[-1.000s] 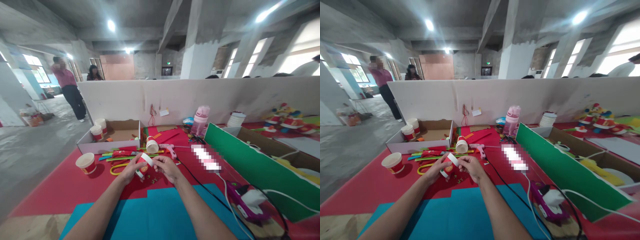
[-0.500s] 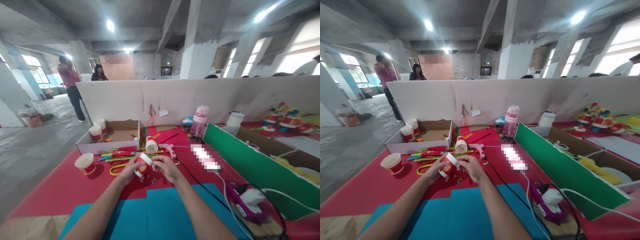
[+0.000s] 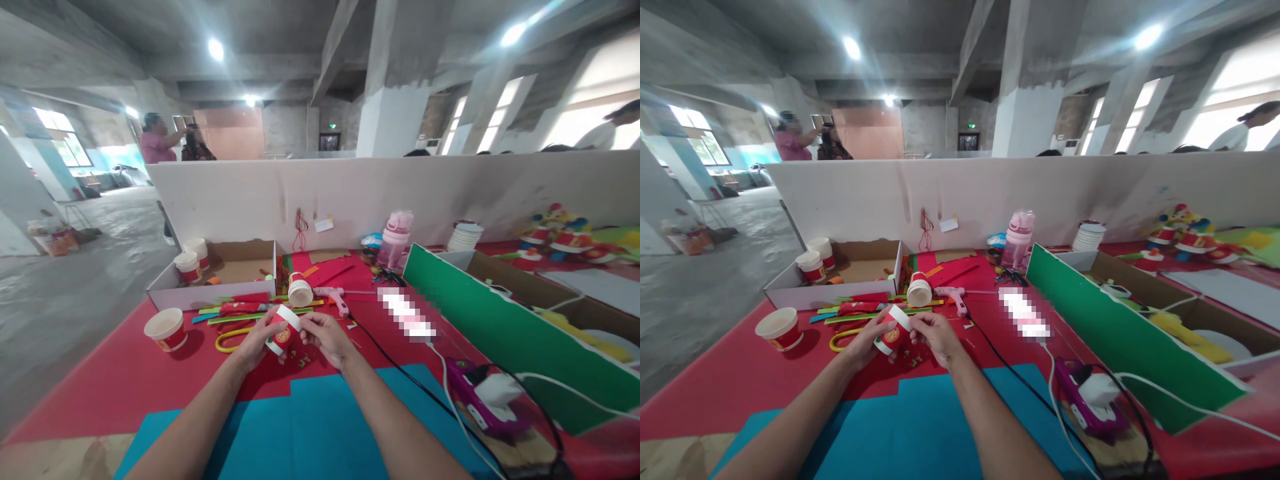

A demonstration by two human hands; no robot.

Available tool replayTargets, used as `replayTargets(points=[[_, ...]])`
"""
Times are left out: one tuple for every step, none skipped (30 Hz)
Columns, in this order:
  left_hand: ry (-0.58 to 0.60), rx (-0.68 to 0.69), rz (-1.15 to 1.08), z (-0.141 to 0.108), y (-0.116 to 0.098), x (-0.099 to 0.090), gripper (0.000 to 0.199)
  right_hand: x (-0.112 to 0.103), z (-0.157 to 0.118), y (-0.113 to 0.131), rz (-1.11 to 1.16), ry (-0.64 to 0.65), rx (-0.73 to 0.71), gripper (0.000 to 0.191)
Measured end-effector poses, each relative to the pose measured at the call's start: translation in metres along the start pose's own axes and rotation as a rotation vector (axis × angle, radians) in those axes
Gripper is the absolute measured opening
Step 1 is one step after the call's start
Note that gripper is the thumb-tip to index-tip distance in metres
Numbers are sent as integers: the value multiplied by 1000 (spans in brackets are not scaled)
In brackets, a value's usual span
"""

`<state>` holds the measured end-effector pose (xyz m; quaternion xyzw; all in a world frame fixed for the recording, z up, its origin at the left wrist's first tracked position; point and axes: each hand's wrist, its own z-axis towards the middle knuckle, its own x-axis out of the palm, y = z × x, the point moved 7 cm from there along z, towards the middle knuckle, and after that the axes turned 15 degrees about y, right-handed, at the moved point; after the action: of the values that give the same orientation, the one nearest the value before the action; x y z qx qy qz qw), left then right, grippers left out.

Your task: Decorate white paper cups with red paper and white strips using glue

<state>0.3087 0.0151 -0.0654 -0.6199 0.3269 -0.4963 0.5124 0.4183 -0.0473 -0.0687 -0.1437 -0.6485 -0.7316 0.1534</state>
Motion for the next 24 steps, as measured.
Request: replayTargets(points=[[-2,1,-5,0,0,0,65,0,0,0,6,6,-3,33],[-3,3,-10,0,0,0,64,1,0,1,11,11,-5,33],[1,5,-13,-1,-1,0,64,1,0,2,13,17,-6,33],[6,10,-16,-1,-1,0,64,1,-1,3,14,24,-6,32],[14,14,-18,-1,-1,0,64,2,-1,4,11,32,-8,32],[21,18,-20,-1,-2,0,64,2,-1,5,8,39,-11,32],[24,21,-20,-1,-2,0,65,3,-2,5,4,45,-13,32],[24,23,-21,-1,-3,0,66,4,-2,6,0,51,-15,32],[21,24,-24,-2,-3,0,67,4,-2,6,-4,56,-16,32],[19,24,-27,-2,-3,0,67,5,-2,6,-8,58,-17,32],[17,26,-33,-2,-3,0,67,5,-2,6,-10,60,-19,32],[16,30,-40,-2,-3,0,67,5,-2,6,-15,61,-22,33],[19,34,-46,-2,-3,0,67,4,-1,6,-25,61,-28,33],[23,36,-52,-1,-3,0,66,3,-1,6,-46,60,-36,33],[27,34,-57,-1,-2,0,66,2,0,7,-85,56,-46,31],[27,28,-60,-1,-1,0,66,0,0,9,-150,51,-56,29],[20,18,-60,0,1,-1,66,-2,0,12,-247,41,-71,27],[6,5,-57,0,3,-3,66,-3,0,16,-378,29,-98,23],[-11,-11,-49,-1,4,-6,66,-3,-1,23,-537,20,-141,19],[-25,-28,-38,-1,5,-8,65,0,-3,30,-710,16,-196,15],[-33,-46,-26,-2,7,-10,65,5,-5,36,-878,24,-254,12],[-32,-64,-19,-2,7,-12,64,11,-7,40,-1028,38,-306,12],[-24,-82,-18,-3,8,-13,63,16,-9,43,-1155,52,-340,15],[-13,-96,-24,-3,9,-13,61,21,-10,44,-1258,63,-352,17]])
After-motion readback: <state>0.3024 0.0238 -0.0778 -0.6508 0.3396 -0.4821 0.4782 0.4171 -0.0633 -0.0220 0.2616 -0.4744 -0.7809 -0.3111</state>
